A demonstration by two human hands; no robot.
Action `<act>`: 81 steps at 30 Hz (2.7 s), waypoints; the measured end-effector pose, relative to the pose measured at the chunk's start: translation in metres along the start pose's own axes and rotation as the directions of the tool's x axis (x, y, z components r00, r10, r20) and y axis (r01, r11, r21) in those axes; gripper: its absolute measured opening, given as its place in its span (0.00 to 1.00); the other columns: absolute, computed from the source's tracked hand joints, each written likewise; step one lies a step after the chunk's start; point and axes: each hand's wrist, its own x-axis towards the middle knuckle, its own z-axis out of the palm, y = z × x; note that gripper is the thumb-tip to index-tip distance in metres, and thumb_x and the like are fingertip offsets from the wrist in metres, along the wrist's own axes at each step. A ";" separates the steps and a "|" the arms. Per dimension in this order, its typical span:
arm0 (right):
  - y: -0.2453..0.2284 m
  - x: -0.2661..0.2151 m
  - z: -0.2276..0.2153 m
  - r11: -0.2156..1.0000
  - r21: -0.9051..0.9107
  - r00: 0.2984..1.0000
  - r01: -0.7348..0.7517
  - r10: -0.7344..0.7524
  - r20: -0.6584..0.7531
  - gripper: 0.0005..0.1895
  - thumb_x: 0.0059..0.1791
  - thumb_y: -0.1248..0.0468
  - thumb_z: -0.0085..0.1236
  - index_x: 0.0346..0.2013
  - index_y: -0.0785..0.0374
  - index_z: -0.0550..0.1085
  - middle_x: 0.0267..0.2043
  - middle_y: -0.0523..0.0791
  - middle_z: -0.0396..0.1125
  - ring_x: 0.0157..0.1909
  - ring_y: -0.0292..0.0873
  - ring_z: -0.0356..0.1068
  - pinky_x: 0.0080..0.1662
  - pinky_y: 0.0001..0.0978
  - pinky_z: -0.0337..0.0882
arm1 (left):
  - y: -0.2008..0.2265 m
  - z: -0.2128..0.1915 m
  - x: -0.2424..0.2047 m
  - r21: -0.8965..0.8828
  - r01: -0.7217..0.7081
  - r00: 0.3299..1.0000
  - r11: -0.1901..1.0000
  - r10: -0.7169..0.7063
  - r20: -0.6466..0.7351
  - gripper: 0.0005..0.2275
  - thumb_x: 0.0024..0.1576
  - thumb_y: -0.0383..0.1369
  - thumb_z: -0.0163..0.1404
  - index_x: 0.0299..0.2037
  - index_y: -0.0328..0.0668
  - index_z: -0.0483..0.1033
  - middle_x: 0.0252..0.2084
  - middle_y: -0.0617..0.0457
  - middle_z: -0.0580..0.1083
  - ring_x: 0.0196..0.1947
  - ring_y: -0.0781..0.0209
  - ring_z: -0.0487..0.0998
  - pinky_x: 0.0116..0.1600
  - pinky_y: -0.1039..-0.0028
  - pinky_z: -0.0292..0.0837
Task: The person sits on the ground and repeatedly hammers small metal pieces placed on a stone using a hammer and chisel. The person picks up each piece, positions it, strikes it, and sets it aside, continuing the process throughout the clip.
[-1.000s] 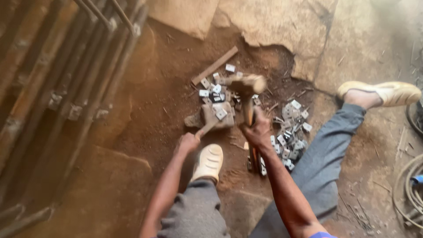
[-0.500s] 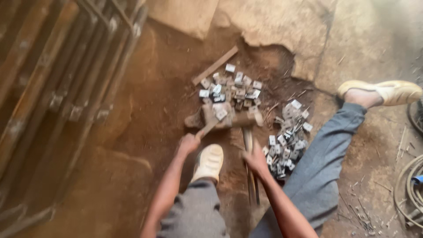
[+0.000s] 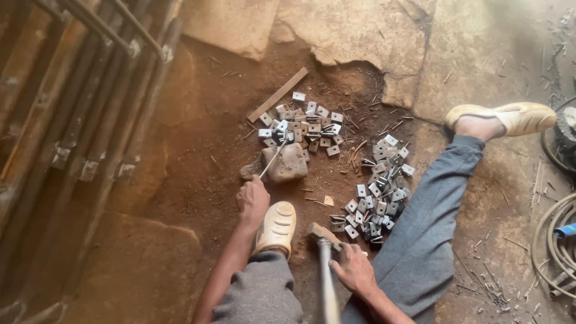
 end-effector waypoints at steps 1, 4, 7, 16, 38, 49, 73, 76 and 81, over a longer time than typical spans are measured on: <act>-0.002 0.007 -0.004 1.000 -0.020 1.000 -0.009 0.009 -0.007 0.42 0.40 0.44 0.64 0.64 0.57 0.66 0.56 0.52 0.64 0.55 0.55 0.68 0.55 0.47 0.71 | 0.000 -0.006 0.000 0.008 0.015 0.999 1.000 -0.016 0.040 0.08 0.63 0.30 0.42 0.48 0.38 0.71 0.39 0.39 0.78 0.36 0.48 0.82 0.34 0.62 0.76; -0.002 0.021 -0.002 0.996 0.052 0.994 0.068 -0.073 0.086 0.38 0.41 0.44 0.63 0.60 0.58 0.67 0.54 0.52 0.66 0.54 0.56 0.69 0.54 0.48 0.72 | -0.009 -0.022 -0.015 -0.161 0.146 0.975 0.976 -0.114 0.191 0.11 0.68 0.33 0.37 0.55 0.36 0.67 0.39 0.40 0.78 0.32 0.50 0.84 0.30 0.63 0.78; 0.005 0.053 0.003 0.999 0.034 0.994 0.022 -0.026 0.109 0.29 0.44 0.43 0.60 0.52 0.58 0.72 0.51 0.52 0.69 0.54 0.54 0.71 0.54 0.48 0.73 | -0.022 -0.034 -0.024 -0.199 0.190 0.970 0.961 -0.153 0.188 0.12 0.70 0.35 0.37 0.50 0.35 0.70 0.39 0.37 0.78 0.35 0.44 0.85 0.34 0.59 0.80; 0.050 0.208 -0.037 0.962 0.008 0.908 -0.273 0.261 -0.327 0.27 0.44 0.52 0.60 0.50 0.67 0.71 0.49 0.60 0.68 0.51 0.63 0.69 0.51 0.57 0.72 | -0.030 -0.025 -0.038 -0.399 0.088 0.987 0.913 -0.134 -0.090 0.10 0.62 0.41 0.48 0.43 0.45 0.78 0.36 0.37 0.79 0.38 0.31 0.79 0.42 0.46 0.72; -0.118 0.250 -0.065 0.420 0.905 0.991 -0.069 0.134 0.014 0.13 0.48 0.63 0.69 0.39 0.69 0.78 0.34 0.49 0.75 0.32 0.39 0.72 0.33 0.29 0.72 | -0.053 -0.024 -0.050 -0.429 0.140 0.987 0.892 -0.162 -0.015 0.11 0.61 0.42 0.49 0.41 0.47 0.79 0.35 0.38 0.80 0.38 0.33 0.80 0.42 0.48 0.73; -0.133 0.288 -0.044 0.878 0.473 0.978 0.077 0.026 -0.207 0.13 0.48 0.62 0.64 0.46 0.60 0.80 0.45 0.48 0.75 0.41 0.39 0.77 0.44 0.35 0.80 | -0.070 -0.021 -0.047 -0.373 0.235 0.967 0.897 -0.179 0.179 0.18 0.64 0.49 0.44 0.42 0.45 0.80 0.34 0.36 0.80 0.36 0.34 0.80 0.42 0.49 0.73; -0.095 0.283 -0.008 0.619 -0.329 0.554 0.713 -0.785 -0.275 0.03 0.53 0.68 0.56 0.38 0.65 0.76 0.40 0.49 0.71 0.32 0.39 0.68 0.31 0.28 0.75 | -0.067 -0.015 -0.034 -0.408 0.186 0.970 0.894 -0.102 0.219 0.21 0.64 0.49 0.43 0.37 0.40 0.81 0.33 0.37 0.79 0.33 0.39 0.80 0.40 0.52 0.72; -0.104 0.284 -0.014 0.730 -0.254 0.685 0.634 -0.683 -0.253 0.05 0.55 0.67 0.56 0.43 0.67 0.75 0.44 0.51 0.70 0.36 0.40 0.69 0.36 0.29 0.76 | -0.071 -0.006 -0.030 -0.420 0.206 0.960 0.883 -0.100 0.262 0.22 0.63 0.50 0.42 0.37 0.39 0.81 0.32 0.36 0.79 0.34 0.37 0.81 0.41 0.50 0.72; -0.131 0.288 -0.040 0.810 0.024 0.806 0.586 -0.579 -0.127 0.18 0.44 0.57 0.71 0.44 0.61 0.77 0.44 0.48 0.72 0.41 0.45 0.71 0.46 0.40 0.76 | -0.077 0.021 -0.006 -0.426 0.110 0.967 0.898 0.002 0.253 0.25 0.64 0.52 0.42 0.34 0.38 0.82 0.30 0.38 0.79 0.31 0.42 0.80 0.40 0.53 0.73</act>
